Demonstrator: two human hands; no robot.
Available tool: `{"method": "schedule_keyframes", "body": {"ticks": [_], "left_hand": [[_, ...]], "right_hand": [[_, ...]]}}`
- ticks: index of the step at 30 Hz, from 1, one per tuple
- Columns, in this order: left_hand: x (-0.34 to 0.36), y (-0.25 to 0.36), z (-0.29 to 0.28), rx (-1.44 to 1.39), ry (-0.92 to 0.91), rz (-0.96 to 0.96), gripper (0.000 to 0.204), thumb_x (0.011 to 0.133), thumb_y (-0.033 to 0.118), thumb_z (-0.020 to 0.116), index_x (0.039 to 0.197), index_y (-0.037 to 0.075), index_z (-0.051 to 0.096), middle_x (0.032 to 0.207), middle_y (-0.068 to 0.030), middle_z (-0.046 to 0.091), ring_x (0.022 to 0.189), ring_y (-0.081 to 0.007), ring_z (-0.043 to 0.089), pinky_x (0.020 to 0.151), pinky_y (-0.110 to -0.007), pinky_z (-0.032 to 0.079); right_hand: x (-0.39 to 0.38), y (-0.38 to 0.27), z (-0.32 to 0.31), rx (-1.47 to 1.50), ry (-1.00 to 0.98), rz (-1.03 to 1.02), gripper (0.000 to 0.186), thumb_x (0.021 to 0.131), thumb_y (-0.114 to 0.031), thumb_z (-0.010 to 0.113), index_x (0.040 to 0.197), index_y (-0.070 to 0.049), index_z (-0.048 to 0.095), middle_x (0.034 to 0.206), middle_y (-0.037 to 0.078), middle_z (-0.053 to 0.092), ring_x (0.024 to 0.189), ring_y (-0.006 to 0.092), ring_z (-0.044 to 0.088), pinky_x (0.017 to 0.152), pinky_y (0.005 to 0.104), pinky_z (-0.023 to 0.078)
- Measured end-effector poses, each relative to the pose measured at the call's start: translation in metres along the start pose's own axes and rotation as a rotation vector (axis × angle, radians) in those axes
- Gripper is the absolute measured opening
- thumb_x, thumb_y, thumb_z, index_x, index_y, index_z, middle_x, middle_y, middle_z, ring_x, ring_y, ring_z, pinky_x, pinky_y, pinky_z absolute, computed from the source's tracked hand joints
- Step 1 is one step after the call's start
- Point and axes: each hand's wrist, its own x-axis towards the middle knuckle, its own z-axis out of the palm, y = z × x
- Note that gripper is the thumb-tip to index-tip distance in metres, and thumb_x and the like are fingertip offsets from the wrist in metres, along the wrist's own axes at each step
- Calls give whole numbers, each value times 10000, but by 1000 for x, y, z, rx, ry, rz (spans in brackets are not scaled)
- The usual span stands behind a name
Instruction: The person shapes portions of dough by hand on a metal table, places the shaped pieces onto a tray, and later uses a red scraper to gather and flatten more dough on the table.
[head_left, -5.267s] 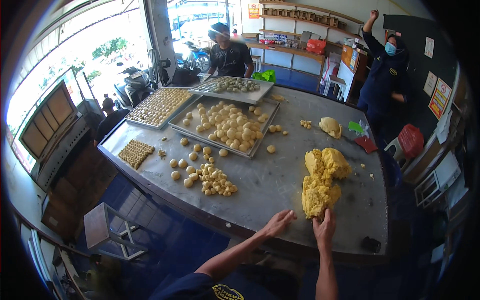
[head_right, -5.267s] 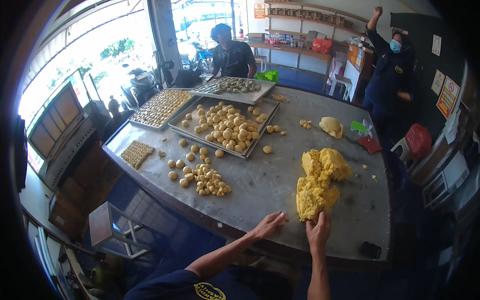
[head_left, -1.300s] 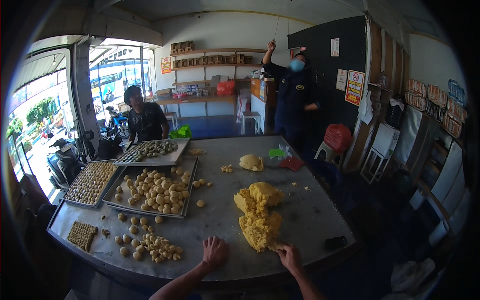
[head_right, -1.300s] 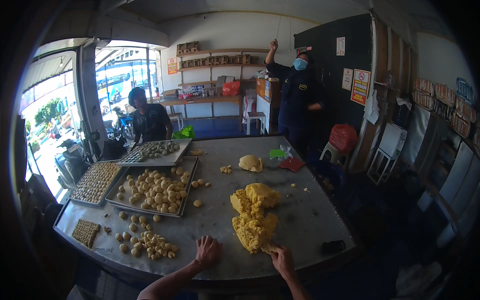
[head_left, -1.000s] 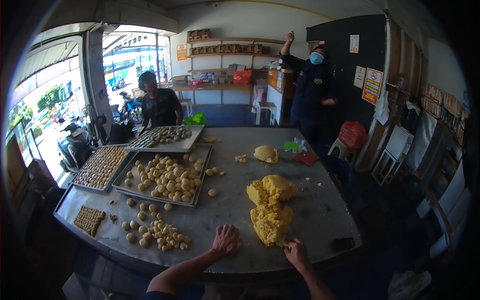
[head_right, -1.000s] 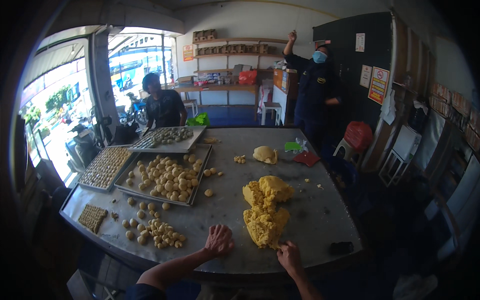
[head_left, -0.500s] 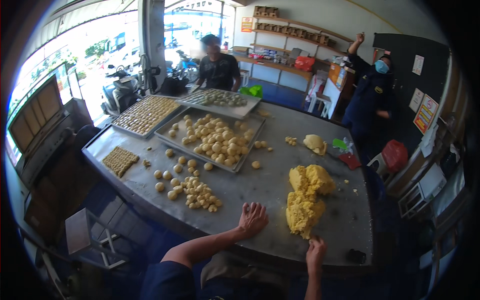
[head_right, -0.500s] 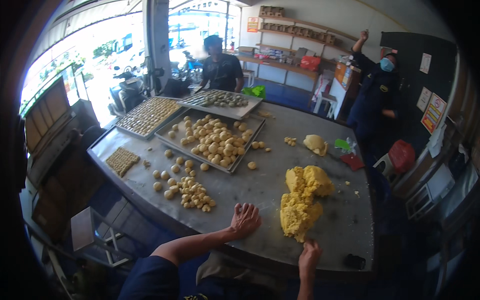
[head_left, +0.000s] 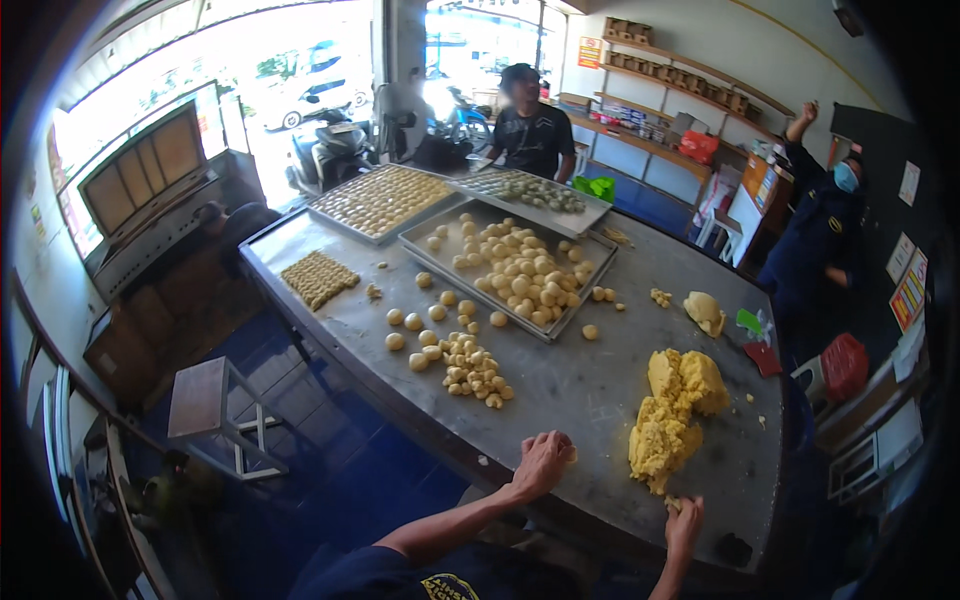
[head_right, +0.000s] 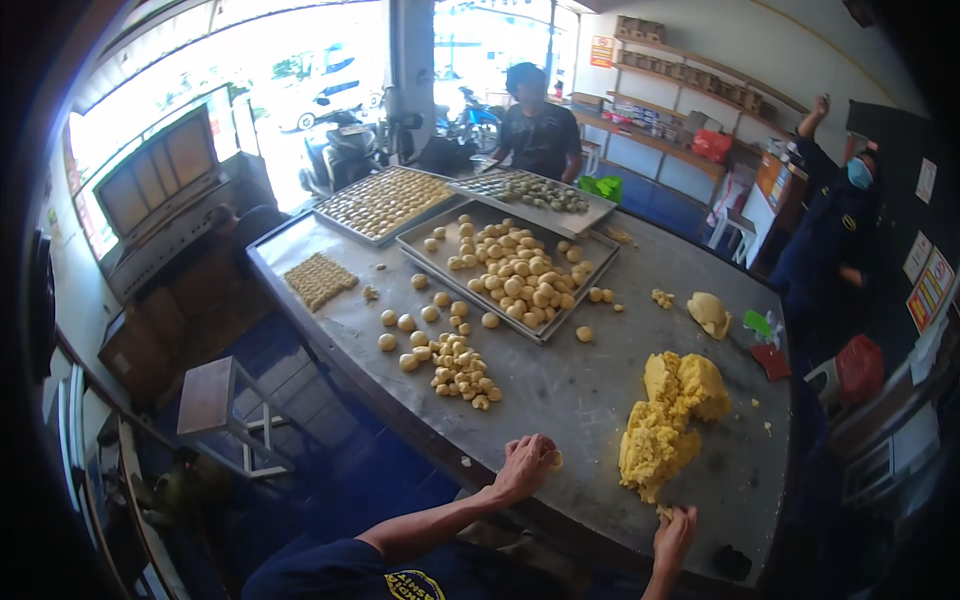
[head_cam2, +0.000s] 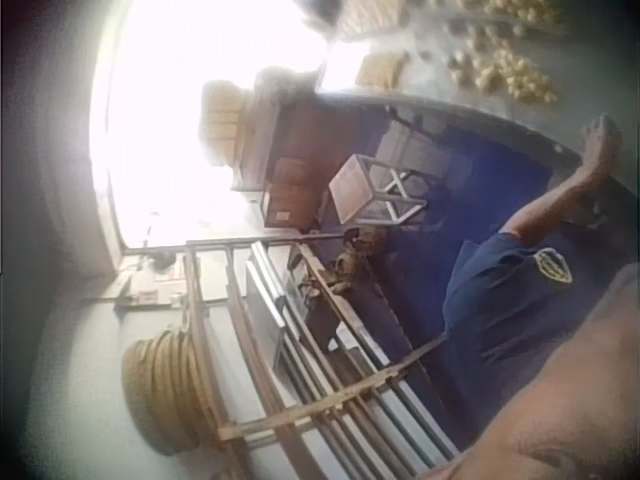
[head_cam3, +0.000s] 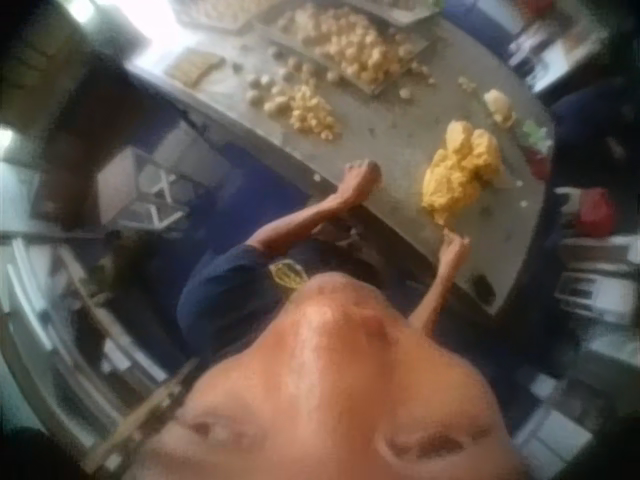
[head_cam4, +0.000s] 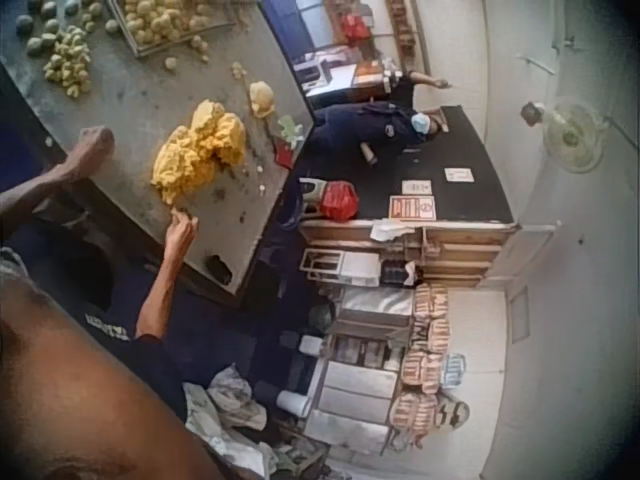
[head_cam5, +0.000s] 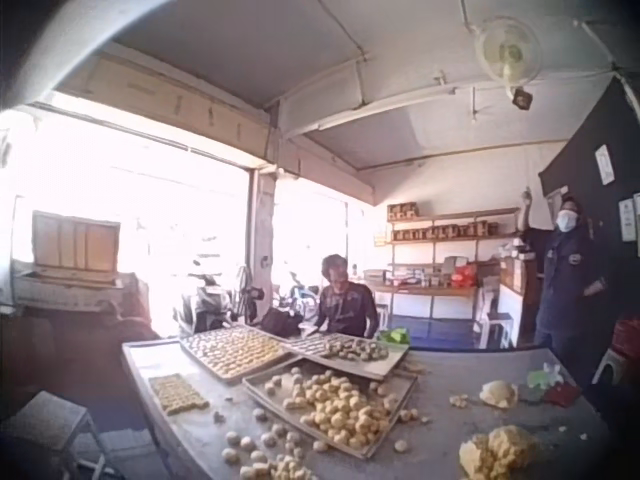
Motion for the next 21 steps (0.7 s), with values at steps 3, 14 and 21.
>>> {"method": "schedule_keyframes", "body": {"ticks": [3,14,21], "left_hand": [[3,16,-12,-439,7,-238,284,987,272,598,1143,39,642,985,-116,725,944,-279,696,855,-410,509],[13,37,15,-481,-226,-254,415,954,379,640,1123,5,706,992,-169,745,941,-256,721,832,-370,552],[7,40,18,-543,-249,-203,448,934,400,657,1132,0,695,990,-142,745,932,-230,719,818,-368,553]], "right_hand": [[-30,17,31,-39,328,-141,377,815,71,636,1191,44,637,1164,250,562,1147,431,519,957,492,429],[-36,-25,15,55,132,-80,444,822,124,548,1252,39,614,1171,254,568,1119,412,546,961,467,443],[-20,-30,10,-93,-24,-31,518,776,116,562,1272,-5,652,968,193,533,1010,375,549,908,465,441]]}}
